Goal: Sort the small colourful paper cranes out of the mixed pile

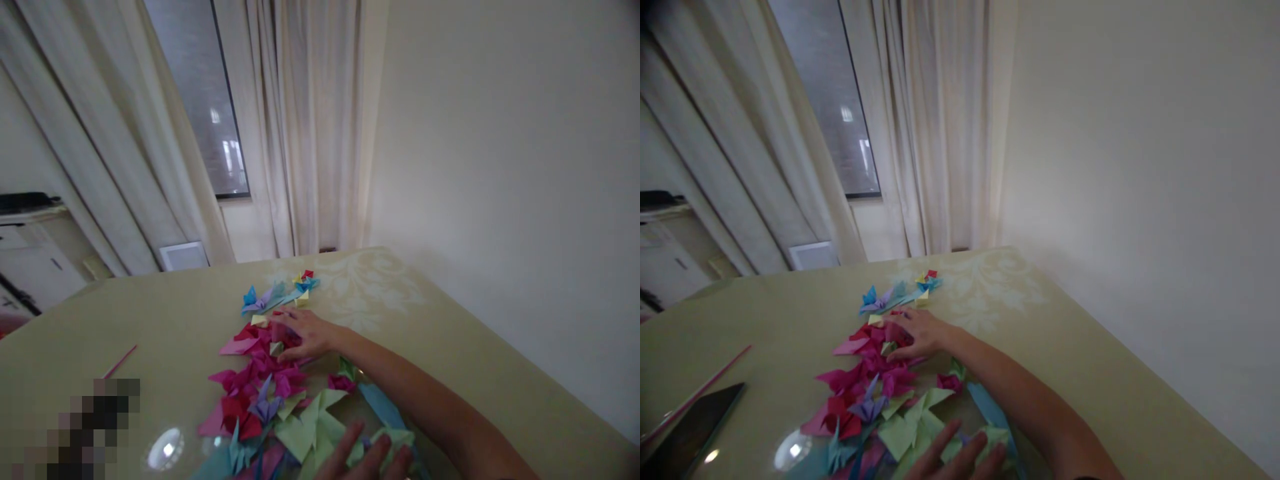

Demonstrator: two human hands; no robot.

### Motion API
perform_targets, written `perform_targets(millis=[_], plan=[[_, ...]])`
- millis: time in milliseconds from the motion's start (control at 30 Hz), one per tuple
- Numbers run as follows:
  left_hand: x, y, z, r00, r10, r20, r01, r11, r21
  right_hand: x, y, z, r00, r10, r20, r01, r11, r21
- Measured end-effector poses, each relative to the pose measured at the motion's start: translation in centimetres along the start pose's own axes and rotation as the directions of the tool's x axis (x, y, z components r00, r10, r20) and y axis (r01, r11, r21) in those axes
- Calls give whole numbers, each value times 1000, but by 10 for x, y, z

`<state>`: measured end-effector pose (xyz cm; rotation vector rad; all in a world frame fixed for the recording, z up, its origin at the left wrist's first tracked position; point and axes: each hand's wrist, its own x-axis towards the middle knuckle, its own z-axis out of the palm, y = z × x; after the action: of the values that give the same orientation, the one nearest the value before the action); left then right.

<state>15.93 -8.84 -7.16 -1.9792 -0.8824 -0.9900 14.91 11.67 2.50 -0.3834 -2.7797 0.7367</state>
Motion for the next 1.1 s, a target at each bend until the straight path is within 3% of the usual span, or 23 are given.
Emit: perform_targets(millis=[100,167,300,400,467,567,667,733,800,867,933,1000,1100], plan=[[34,0,15,974,197,109,-180,973,-146,-25,3,-26,992,83,-98,-81,996,31],[52,-12,19,918,294,267,-214,932,-292,-52,12,-45,971,151,-184,-144,988,55],[68,-46,16,779,264,569,17,898,-439,-120,34,-66,899,320,-299,-317,947,58],[62,-79,6,688,178,704,185,894,-408,-159,47,-59,860,417,-294,-419,906,59],[53,-103,-5,634,115,765,270,894,-358,-169,52,-48,850,453,-269,-452,889,70],[39,-138,-28,535,2,845,360,904,-230,-156,51,-31,862,441,-251,-436,897,78],[27,-163,-52,440,-115,890,418,904,-89,-116,43,-21,885,371,-283,-371,927,54],[24,-174,-65,403,-160,901,461,886,-49,-83,36,-19,889,343,-303,-350,936,32],[28,-183,-74,393,-175,903,519,853,-61,-54,27,-22,895,334,-295,-345,938,14],[37,-193,-77,422,-186,888,584,804,-109,-36,19,-28,905,324,-275,-339,941,-6],[49,-204,-72,472,-208,857,635,755,-166,-31,11,-38,921,305,-241,-323,946,-37],[60,-217,-58,489,-260,832,657,738,-156,-40,4,-51,929,318,-191,-337,938,-76],[64,-236,-26,420,-397,816,614,787,66,-63,-5,-68,887,438,-145,-457,877,-147]])
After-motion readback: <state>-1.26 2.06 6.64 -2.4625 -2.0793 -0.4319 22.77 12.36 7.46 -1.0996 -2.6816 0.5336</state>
